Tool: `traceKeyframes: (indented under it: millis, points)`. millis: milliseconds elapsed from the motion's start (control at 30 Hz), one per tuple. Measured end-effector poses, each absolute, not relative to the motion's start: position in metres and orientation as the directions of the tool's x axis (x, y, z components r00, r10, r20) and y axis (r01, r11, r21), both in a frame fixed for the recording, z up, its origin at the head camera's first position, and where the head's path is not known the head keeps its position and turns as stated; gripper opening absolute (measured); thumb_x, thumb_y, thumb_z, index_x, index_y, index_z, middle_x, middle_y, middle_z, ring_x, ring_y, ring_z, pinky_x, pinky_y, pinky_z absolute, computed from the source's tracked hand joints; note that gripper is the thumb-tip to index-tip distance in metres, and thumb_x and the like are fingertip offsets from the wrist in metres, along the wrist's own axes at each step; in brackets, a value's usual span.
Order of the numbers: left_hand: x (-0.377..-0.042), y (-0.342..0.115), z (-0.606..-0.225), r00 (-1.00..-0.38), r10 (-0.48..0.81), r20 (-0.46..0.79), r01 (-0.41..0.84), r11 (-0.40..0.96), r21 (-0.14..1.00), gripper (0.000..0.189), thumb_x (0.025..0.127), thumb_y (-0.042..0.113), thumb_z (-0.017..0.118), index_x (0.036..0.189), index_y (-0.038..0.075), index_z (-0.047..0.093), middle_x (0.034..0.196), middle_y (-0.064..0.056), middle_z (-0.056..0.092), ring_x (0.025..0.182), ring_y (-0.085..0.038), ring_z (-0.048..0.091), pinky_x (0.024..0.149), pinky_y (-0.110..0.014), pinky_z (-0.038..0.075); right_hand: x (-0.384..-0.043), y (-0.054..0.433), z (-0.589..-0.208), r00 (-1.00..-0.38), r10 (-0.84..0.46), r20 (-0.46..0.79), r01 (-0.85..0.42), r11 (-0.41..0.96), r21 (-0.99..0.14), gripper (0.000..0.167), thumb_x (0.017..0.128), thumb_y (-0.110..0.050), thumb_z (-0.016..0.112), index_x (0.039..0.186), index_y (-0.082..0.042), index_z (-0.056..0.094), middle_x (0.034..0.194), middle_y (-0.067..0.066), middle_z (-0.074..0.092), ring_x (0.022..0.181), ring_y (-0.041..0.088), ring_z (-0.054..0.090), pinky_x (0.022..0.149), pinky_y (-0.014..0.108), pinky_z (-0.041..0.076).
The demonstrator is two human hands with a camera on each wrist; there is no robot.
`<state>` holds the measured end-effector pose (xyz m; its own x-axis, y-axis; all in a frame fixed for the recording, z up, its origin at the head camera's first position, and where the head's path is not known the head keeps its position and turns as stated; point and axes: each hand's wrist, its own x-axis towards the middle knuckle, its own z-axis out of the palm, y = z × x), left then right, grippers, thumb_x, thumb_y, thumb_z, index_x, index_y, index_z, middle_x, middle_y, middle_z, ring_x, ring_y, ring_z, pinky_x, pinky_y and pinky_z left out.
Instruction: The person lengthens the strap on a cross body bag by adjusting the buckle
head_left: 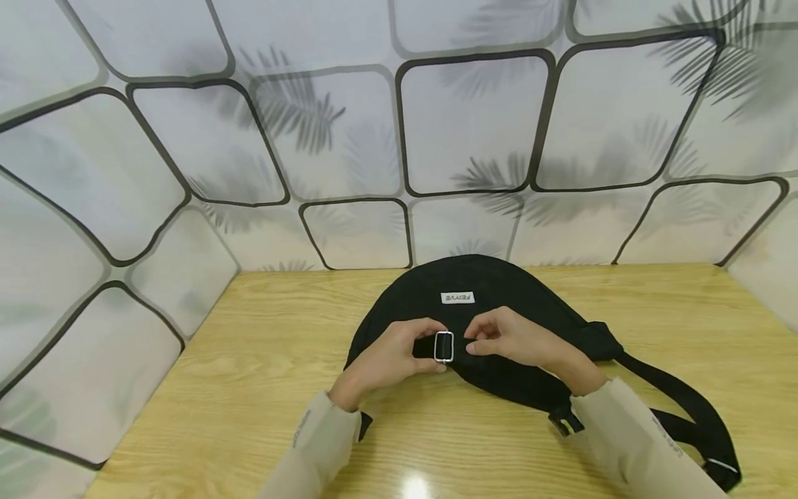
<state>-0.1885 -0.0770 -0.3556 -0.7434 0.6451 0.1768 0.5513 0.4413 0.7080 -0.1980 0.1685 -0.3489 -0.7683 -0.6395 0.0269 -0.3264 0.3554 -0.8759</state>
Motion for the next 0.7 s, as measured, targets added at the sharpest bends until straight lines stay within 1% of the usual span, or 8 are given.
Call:
traceKeyframes:
  millis: [67, 167, 267, 433, 533, 700]
  points:
    - [-0.187, -0.078, -0.355, -0.744, 0.648, 0.164, 0.541, 0.440, 0.717, 0.047, 0.086, 0.009, 0.083, 0.128, 0.000, 0.063, 0.113, -0.008, 0.070, 0.102, -0.020, 0.065, 0.090, -0.038, 0.052, -0.198, 0.169, -0.351, -0.780, -0.626, 0.001, -0.282, 0.350, -0.893, 0.013, 0.096, 0.003, 0.064, 0.101, 0.014, 0.066, 0.077, 0.000, 0.063, 0.071, 0.012, 0.053, 0.066, 0.025, 0.045]
    - [-0.186, -0.079, -0.356, -0.751, 0.643, 0.149, 0.519, 0.435, 0.736, 0.051, 0.088, 0.013, 0.082, 0.132, 0.000, 0.061, 0.117, -0.009, 0.069, 0.106, -0.022, 0.064, 0.093, -0.041, 0.051, -0.198, 0.169, -0.355, -0.802, -0.597, -0.020, -0.230, 0.339, -0.912, 0.012, 0.097, 0.004, 0.062, 0.102, 0.014, 0.067, 0.078, 0.001, 0.065, 0.074, 0.013, 0.056, 0.070, 0.026, 0.047]
    - [-0.184, -0.080, -0.355, -0.758, 0.637, 0.138, 0.501, 0.434, 0.749, 0.052, 0.091, 0.016, 0.080, 0.136, -0.001, 0.060, 0.125, -0.010, 0.067, 0.114, -0.023, 0.062, 0.098, -0.041, 0.049, -0.197, 0.168, -0.358, -0.823, -0.567, -0.025, -0.190, 0.317, -0.929, 0.011, 0.097, 0.004, 0.061, 0.101, 0.013, 0.066, 0.076, 0.001, 0.063, 0.075, 0.012, 0.056, 0.072, 0.026, 0.047]
    - [-0.183, -0.081, -0.354, -0.761, 0.636, 0.131, 0.485, 0.422, 0.766, 0.052, 0.094, 0.018, 0.076, 0.138, -0.002, 0.058, 0.138, -0.012, 0.060, 0.127, -0.028, 0.057, 0.105, -0.042, 0.045, -0.195, 0.165, -0.362, -0.841, -0.541, -0.025, -0.138, 0.260, -0.956, 0.015, 0.097, 0.004, 0.060, 0.102, 0.018, 0.062, 0.075, -0.001, 0.061, 0.074, 0.011, 0.054, 0.070, 0.025, 0.046]
    - [-0.184, -0.081, -0.356, -0.755, 0.641, 0.135, 0.488, 0.413, 0.769, 0.051, 0.095, 0.018, 0.074, 0.139, -0.003, 0.057, 0.139, -0.014, 0.059, 0.129, -0.029, 0.055, 0.107, -0.043, 0.044, -0.194, 0.164, -0.363, -0.844, -0.535, -0.027, -0.120, 0.238, -0.964, 0.016, 0.097, 0.005, 0.060, 0.103, 0.020, 0.060, 0.074, -0.002, 0.061, 0.072, 0.010, 0.055, 0.069, 0.025, 0.046]
    - [-0.184, -0.081, -0.356, -0.752, 0.643, 0.143, 0.495, 0.409, 0.767, 0.050, 0.096, 0.019, 0.074, 0.138, -0.003, 0.058, 0.139, -0.013, 0.059, 0.130, -0.030, 0.055, 0.107, -0.043, 0.043, -0.194, 0.163, -0.364, -0.847, -0.532, -0.024, -0.102, 0.206, -0.973, 0.016, 0.097, 0.005, 0.059, 0.102, 0.020, 0.060, 0.072, 0.000, 0.062, 0.067, 0.011, 0.058, 0.066, 0.025, 0.050]
